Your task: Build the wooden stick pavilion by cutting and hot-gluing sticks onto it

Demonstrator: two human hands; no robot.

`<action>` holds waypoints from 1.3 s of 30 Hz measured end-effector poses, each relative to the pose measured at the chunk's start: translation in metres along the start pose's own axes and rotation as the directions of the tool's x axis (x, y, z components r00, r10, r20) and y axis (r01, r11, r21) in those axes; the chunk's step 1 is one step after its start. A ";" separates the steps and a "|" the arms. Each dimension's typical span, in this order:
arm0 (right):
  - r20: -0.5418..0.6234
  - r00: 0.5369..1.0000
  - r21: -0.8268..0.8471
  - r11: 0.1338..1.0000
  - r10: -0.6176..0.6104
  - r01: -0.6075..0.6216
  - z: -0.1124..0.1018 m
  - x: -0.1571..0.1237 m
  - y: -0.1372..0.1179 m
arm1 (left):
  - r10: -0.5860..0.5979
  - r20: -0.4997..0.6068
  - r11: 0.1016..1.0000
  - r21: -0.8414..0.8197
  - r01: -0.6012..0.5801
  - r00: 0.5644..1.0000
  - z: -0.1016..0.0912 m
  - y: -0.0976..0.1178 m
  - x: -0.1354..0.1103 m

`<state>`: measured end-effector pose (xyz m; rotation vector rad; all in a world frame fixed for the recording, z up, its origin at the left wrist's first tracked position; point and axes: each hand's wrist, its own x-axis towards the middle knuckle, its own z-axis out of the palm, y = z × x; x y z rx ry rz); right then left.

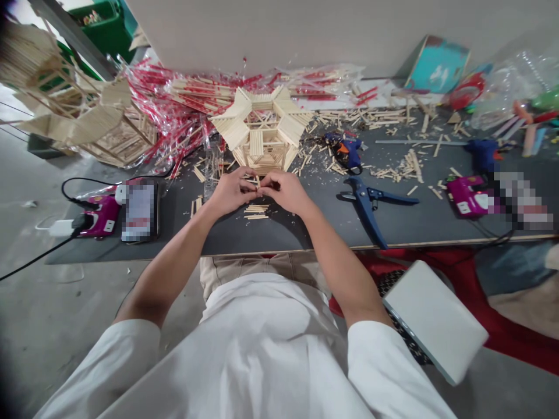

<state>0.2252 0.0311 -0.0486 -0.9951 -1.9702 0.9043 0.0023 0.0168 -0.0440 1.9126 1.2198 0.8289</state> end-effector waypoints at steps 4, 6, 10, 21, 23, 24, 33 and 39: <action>0.001 1.000 0.000 1.000 0.003 -0.003 0.000 0.000 -0.003 | -0.028 0.004 0.998 -0.051 0.029 1.000 0.002 -0.002 0.000; 0.002 1.000 -0.013 1.000 0.007 -0.007 0.000 0.000 -0.005 | -0.052 0.006 0.995 -0.084 0.053 0.999 0.003 -0.003 0.000; -0.037 0.998 0.051 0.998 0.046 -0.044 0.000 0.000 -0.008 | -0.090 0.003 0.971 -0.223 0.088 0.996 0.005 0.000 0.000; 0.002 0.969 0.522 0.826 0.249 -0.213 0.001 0.001 -0.009 | -0.127 0.233 0.873 -0.435 0.220 0.964 0.016 0.019 -0.002; 0.029 0.968 0.537 0.813 0.251 -0.227 0.002 0.001 -0.008 | -0.178 0.241 0.825 -0.493 0.278 0.954 0.020 0.020 -0.003; 0.032 0.966 0.537 0.811 0.255 -0.232 0.002 0.001 -0.008 | -0.194 0.247 0.807 -0.510 0.298 0.949 0.021 0.021 -0.004; -0.047 0.967 0.150 0.959 0.249 -0.240 -0.026 -0.021 -0.019 | -0.253 0.365 0.781 -0.469 0.412 0.896 0.006 0.027 -0.004; -0.321 0.940 -0.410 0.878 0.115 -0.247 -0.096 -0.103 -0.029 | -0.241 0.444 0.787 -0.431 0.442 0.863 0.004 0.023 -0.003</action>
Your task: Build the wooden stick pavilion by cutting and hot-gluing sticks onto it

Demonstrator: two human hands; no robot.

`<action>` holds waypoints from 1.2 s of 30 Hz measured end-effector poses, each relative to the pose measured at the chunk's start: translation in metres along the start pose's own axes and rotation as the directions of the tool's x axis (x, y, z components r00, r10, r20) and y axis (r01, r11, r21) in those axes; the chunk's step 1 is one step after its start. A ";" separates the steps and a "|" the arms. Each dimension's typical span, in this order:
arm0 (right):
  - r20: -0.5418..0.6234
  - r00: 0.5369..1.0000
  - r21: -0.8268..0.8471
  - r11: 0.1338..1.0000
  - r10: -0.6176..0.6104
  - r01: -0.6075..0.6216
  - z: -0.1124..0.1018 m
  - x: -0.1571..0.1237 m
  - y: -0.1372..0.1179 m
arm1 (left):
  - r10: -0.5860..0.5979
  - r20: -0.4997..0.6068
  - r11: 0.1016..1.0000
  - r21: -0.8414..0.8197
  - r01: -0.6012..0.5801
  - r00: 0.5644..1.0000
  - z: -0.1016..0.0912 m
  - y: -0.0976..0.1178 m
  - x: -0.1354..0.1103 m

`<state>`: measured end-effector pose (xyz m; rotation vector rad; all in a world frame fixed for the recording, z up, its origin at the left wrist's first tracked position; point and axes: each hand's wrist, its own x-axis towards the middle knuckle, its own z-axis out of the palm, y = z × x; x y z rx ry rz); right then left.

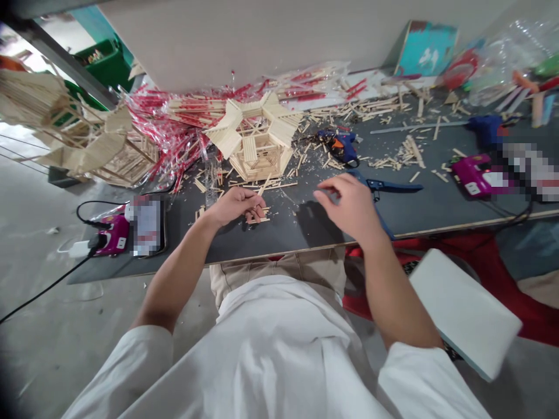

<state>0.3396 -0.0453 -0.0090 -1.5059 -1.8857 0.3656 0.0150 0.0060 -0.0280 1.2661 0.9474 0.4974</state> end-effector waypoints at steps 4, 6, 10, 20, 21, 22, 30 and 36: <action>0.047 0.993 -0.426 0.902 0.105 -0.075 -0.045 -0.027 0.069 | 0.010 0.036 1.000 -0.002 -0.010 0.999 0.000 0.000 -0.001; 0.177 0.972 -0.499 0.865 0.153 -0.045 -0.058 -0.036 0.102 | 0.000 0.044 1.000 0.000 0.000 0.999 0.001 0.001 -0.001; 0.260 0.954 -0.532 0.847 0.148 0.014 -0.067 -0.046 0.135 | -0.005 0.038 1.000 -0.008 0.005 0.999 0.002 0.001 0.001; 0.281 0.948 -0.608 0.792 0.151 0.053 -0.072 -0.050 0.101 | 0.016 0.043 1.000 -0.016 -0.015 0.999 -0.001 0.000 -0.001; 0.306 0.934 -0.576 0.817 0.182 0.030 -0.073 -0.049 0.091 | 0.015 0.043 1.000 -0.018 -0.014 0.999 0.000 0.001 -0.001; 0.340 0.915 -0.524 0.852 0.219 -0.009 -0.074 -0.048 0.079 | 0.012 0.043 1.000 -0.021 -0.012 0.999 0.001 0.002 -0.002; 0.681 0.689 -0.087 0.961 0.249 -0.261 -0.039 -0.009 -0.006 | 0.007 0.056 1.000 -0.017 -0.006 0.998 0.004 0.005 -0.002; 0.738 0.647 -0.004 0.961 0.189 -0.276 -0.008 0.017 -0.044 | -0.009 0.054 1.000 0.001 0.009 0.999 0.002 0.008 -0.003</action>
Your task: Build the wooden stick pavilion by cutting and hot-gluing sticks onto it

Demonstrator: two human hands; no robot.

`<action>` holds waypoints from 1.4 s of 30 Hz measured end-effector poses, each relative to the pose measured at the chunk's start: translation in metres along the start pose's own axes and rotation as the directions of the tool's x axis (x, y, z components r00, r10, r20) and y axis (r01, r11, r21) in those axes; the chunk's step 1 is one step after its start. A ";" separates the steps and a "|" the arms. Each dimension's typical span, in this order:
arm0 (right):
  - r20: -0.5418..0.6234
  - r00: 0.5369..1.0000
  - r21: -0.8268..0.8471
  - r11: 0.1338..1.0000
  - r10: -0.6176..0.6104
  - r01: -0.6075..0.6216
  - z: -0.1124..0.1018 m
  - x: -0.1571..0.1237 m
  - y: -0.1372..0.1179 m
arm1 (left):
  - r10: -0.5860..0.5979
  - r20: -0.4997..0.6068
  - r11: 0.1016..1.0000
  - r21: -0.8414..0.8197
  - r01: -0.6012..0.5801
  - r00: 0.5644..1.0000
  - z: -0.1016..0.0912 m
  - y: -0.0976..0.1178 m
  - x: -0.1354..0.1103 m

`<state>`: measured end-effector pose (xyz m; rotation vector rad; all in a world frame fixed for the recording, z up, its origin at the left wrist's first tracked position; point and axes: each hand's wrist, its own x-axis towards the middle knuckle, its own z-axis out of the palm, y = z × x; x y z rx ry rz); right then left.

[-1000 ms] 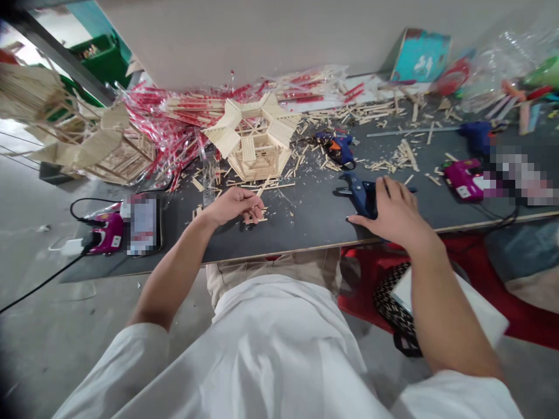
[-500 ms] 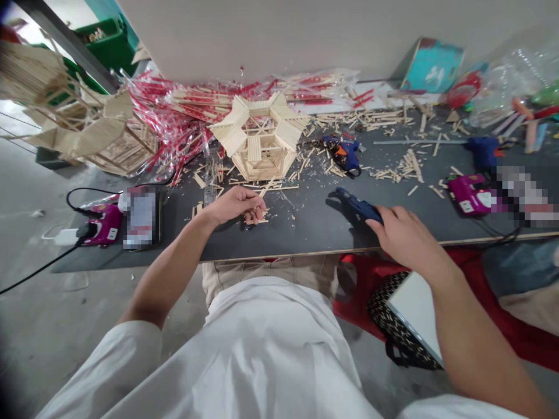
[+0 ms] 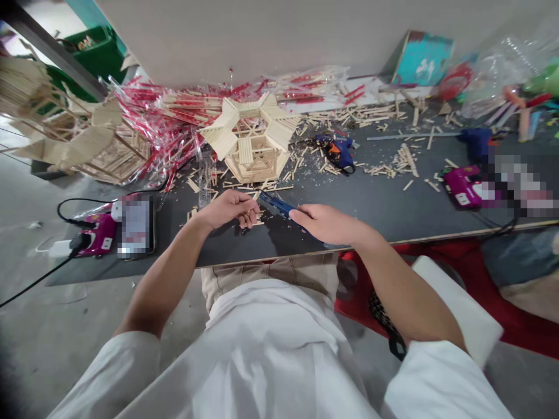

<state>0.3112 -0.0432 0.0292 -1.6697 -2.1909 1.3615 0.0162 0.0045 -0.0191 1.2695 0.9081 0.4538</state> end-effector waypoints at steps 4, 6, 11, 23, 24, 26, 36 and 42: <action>0.023 1.000 0.030 0.999 0.013 -0.013 0.001 0.007 -0.012 | -0.040 0.003 0.999 0.011 0.040 0.999 0.001 0.000 0.000; 0.015 1.000 0.036 0.999 0.008 -0.008 0.003 0.009 -0.014 | -0.044 0.012 0.999 0.015 0.044 0.999 0.001 -0.001 0.000; 0.002 1.000 0.002 1.000 -0.006 0.006 0.008 0.011 -0.016 | -0.040 0.051 0.999 0.022 0.038 0.998 0.002 -0.002 -0.001; -0.160 0.987 -0.292 0.953 0.036 -0.082 0.028 0.012 -0.016 | -0.062 0.012 0.998 0.024 0.062 0.998 0.004 -0.001 -0.001; -0.173 0.984 -0.318 0.945 0.027 -0.082 0.030 0.012 -0.016 | -0.058 0.015 0.998 0.017 0.058 0.998 0.004 -0.001 -0.001; -0.198 0.980 -0.354 0.933 -0.004 -0.068 0.034 0.011 -0.016 | -0.048 0.024 0.999 0.005 0.048 0.999 0.004 -0.001 -0.001; -0.314 0.940 -0.487 0.872 -0.135 -0.038 0.051 0.001 -0.004 | 0.026 0.098 1.000 -0.005 -0.026 0.995 0.005 0.004 -0.007; -0.380 0.921 -0.549 0.823 -0.090 -0.146 0.055 0.006 -0.001 | 0.059 0.091 0.998 0.000 -0.060 0.994 0.003 0.008 -0.011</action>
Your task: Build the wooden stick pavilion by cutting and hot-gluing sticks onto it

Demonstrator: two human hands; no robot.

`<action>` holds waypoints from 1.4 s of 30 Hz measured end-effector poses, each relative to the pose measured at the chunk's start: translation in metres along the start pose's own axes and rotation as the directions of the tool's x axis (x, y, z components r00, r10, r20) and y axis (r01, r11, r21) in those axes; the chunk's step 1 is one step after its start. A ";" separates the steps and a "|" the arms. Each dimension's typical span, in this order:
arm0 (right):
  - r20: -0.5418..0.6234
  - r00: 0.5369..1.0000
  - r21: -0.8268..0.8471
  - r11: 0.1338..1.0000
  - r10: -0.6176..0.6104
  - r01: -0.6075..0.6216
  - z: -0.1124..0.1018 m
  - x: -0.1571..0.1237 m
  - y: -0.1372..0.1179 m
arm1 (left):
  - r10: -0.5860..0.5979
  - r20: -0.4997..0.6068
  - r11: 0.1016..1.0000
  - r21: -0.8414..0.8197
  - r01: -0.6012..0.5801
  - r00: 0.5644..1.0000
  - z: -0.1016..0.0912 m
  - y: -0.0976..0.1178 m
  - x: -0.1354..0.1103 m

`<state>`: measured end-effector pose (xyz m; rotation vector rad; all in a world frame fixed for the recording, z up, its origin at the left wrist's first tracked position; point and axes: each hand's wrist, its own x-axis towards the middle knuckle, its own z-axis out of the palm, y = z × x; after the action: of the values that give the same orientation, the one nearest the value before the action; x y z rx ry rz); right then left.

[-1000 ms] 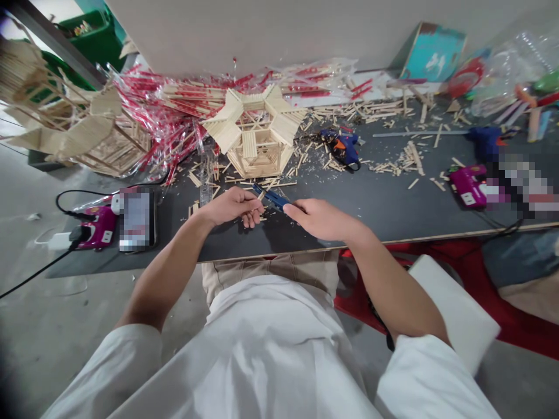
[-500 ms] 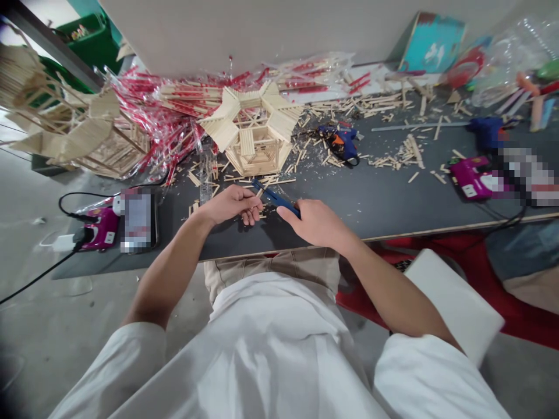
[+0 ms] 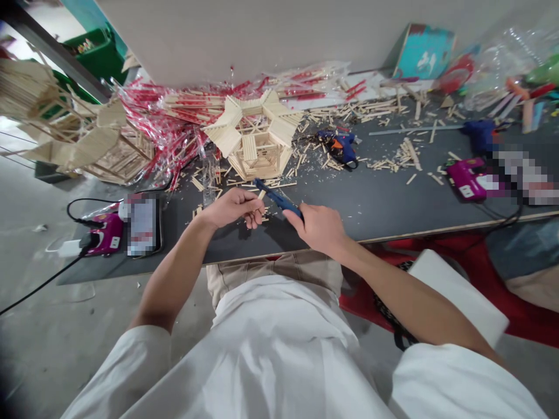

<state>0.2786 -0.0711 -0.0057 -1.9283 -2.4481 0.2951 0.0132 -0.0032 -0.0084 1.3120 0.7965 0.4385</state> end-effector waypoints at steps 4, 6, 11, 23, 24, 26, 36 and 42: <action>-0.041 0.997 -0.060 0.996 0.058 -0.061 -0.001 0.007 0.007 | 0.041 -0.034 0.999 0.002 -0.041 0.999 -0.006 0.004 -0.003; -0.047 0.998 -0.053 0.998 0.034 -0.036 -0.002 0.009 0.013 | 0.040 -0.068 0.999 0.001 -0.040 0.997 -0.007 0.004 -0.002; -0.097 0.993 -0.025 0.998 0.063 -0.066 0.003 0.006 0.033 | 0.018 -0.152 1.000 0.005 -0.018 0.988 -0.008 -0.001 0.002; -0.429 0.884 -0.033 0.975 0.185 -0.220 0.042 -0.012 0.122 | 0.125 -0.343 0.982 0.177 -0.067 0.931 -0.017 -0.015 0.007; -0.439 0.878 -0.024 0.974 0.191 -0.224 0.044 -0.013 0.127 | 0.134 -0.355 0.977 0.201 -0.065 0.925 -0.018 -0.016 0.007; -0.446 0.874 -0.009 0.975 0.194 -0.221 0.046 -0.016 0.136 | 0.187 -0.351 0.947 0.313 -0.073 0.918 -0.020 -0.016 0.007; -0.500 0.838 0.062 0.974 0.219 -0.218 0.049 -0.017 0.137 | 0.338 -0.214 0.594 0.804 -0.032 0.916 -0.024 -0.015 0.007; -0.523 0.821 0.092 0.972 0.230 -0.214 0.050 -0.018 0.135 | 0.332 -0.170 0.571 0.819 -0.054 0.928 -0.023 -0.013 0.007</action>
<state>0.4068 -0.0648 -0.0737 -1.9496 -1.8576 -0.1880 -0.0003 0.0146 -0.0237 2.2577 1.1951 0.4833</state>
